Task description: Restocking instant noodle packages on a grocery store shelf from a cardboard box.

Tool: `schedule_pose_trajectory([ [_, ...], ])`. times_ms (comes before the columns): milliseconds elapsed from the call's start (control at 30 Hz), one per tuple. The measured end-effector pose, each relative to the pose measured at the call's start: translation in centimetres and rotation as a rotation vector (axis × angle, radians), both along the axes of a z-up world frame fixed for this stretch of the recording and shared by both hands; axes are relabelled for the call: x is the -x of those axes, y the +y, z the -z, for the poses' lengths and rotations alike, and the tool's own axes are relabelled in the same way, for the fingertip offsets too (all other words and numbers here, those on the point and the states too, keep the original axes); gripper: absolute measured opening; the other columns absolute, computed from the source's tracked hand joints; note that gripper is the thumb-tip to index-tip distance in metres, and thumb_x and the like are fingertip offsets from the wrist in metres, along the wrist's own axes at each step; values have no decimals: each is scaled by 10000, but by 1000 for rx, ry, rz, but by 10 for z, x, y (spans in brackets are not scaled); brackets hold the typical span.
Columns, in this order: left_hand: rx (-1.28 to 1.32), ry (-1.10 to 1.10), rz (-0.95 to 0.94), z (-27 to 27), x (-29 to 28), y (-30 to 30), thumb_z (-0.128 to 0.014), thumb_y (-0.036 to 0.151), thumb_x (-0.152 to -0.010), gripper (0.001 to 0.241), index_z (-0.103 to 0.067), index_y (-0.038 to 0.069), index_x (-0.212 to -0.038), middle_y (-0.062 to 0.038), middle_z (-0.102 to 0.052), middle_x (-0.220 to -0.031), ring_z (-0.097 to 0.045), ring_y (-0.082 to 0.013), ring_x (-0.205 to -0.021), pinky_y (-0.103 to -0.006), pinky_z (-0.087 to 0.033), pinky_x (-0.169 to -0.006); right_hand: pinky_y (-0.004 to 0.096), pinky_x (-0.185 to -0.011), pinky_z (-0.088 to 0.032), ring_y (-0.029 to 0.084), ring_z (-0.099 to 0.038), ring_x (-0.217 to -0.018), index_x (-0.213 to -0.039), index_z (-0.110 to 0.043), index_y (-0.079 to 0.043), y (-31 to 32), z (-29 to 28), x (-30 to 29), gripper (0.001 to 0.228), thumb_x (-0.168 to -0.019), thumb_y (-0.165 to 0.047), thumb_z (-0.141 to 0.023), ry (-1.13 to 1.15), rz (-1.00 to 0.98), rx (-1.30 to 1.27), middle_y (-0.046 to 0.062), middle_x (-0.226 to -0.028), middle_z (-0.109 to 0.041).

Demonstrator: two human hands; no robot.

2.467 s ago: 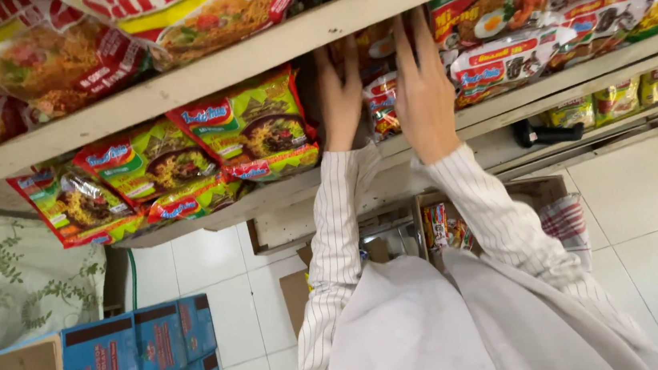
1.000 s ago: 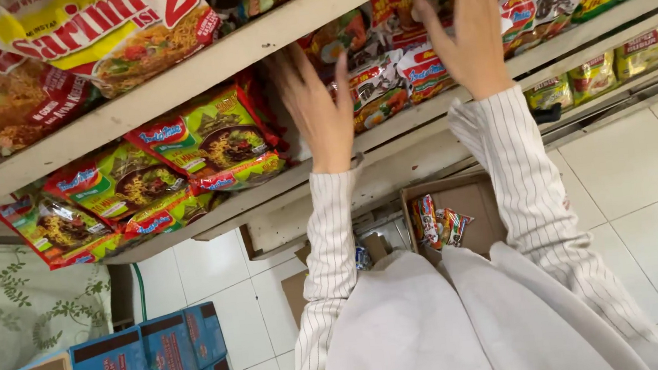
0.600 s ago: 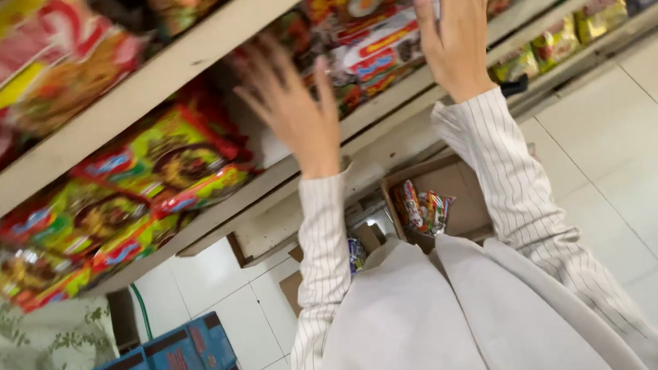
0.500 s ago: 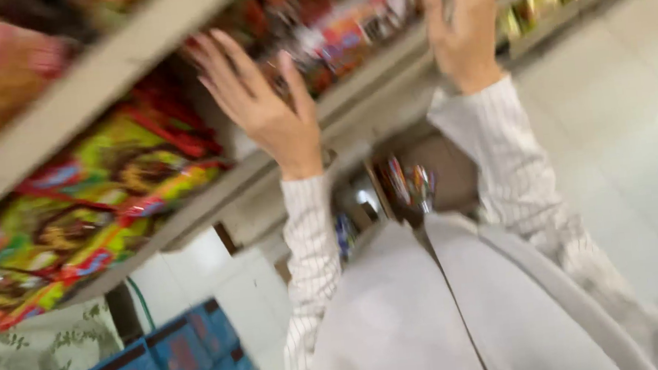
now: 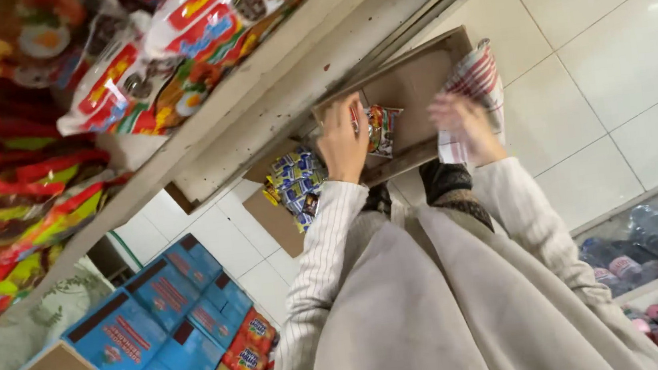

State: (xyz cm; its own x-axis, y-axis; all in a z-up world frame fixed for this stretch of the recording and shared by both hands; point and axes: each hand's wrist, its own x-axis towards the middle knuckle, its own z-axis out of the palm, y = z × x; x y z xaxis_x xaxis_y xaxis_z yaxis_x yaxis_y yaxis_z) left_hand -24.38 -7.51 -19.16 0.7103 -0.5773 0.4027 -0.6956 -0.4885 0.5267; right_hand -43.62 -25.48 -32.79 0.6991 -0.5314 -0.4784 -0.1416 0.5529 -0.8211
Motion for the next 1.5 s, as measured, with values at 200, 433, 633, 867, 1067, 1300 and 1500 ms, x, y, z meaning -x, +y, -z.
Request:
schedule_pose_trajectory([
  [200,-399,336,91,163,4,-14,-693,181,-920,396,-561,143,-1291,-47,-653,-1243,-664,-257,-1120,-451,-555,-879,450,-1123,-477,321,-540,-1333,-1429,-464,-59,110,181,7,495,-976,-191,-615,196,146,-805,181,-1484,-500],
  [433,-858,173,333,328,1,-15,-614,104,-897,491,-546,114,-1384,-77,-603,-1348,-596,-265,-1273,-423,-529,-955,405,-834,-547,239,-650,-1000,-1210,-664,-26,146,362,-14,304,-910,-79,-682,174,106,-628,117,-1138,-689],
  [633,-1012,-21,316,443,-5,2,-599,184,-885,525,-524,144,-1403,-41,-592,-1370,-521,-205,-1325,-449,-419,-1043,405,-715,-581,250,-709,-765,-1065,-749,11,138,373,-28,285,-817,-122,-795,392,-69,-384,123,-937,-763],
  [867,-1347,172,376,368,-22,-3,-631,240,-891,457,-607,162,-1341,-49,-509,-1456,-451,-271,-1343,-469,-339,-1093,332,-779,-565,194,-695,-877,-1118,-734,-21,140,390,-41,464,-728,-184,-925,589,-317,-183,107,-1038,-751],
  [1067,-1096,86,458,327,-26,26,-662,192,-887,202,-724,194,-1079,-34,-602,-1260,-526,-249,-1259,-451,-422,-1041,321,-779,-584,201,-706,-896,-1147,-700,10,147,344,-50,468,-761,-170,-893,376,-275,-106,111,-1017,-755],
  [1300,-560,326,258,153,-24,21,-614,282,-991,174,-621,152,-1107,-58,-687,-1082,-676,-310,-1013,-462,-541,-761,262,-861,-529,108,-630,-983,-1194,-653,-9,80,156,-65,400,-873,-141,-853,38,-136,67,34,-1074,-704],
  [1500,-166,609,-10,88,11,28,-602,309,-1043,275,-663,71,-1167,-147,-740,-1056,-729,-294,-910,-436,-559,-748,266,-901,-524,104,-651,-1047,-1259,-643,-18,1,-10,-51,434,-890,-189,-795,16,-282,142,39,-1134,-730],
])
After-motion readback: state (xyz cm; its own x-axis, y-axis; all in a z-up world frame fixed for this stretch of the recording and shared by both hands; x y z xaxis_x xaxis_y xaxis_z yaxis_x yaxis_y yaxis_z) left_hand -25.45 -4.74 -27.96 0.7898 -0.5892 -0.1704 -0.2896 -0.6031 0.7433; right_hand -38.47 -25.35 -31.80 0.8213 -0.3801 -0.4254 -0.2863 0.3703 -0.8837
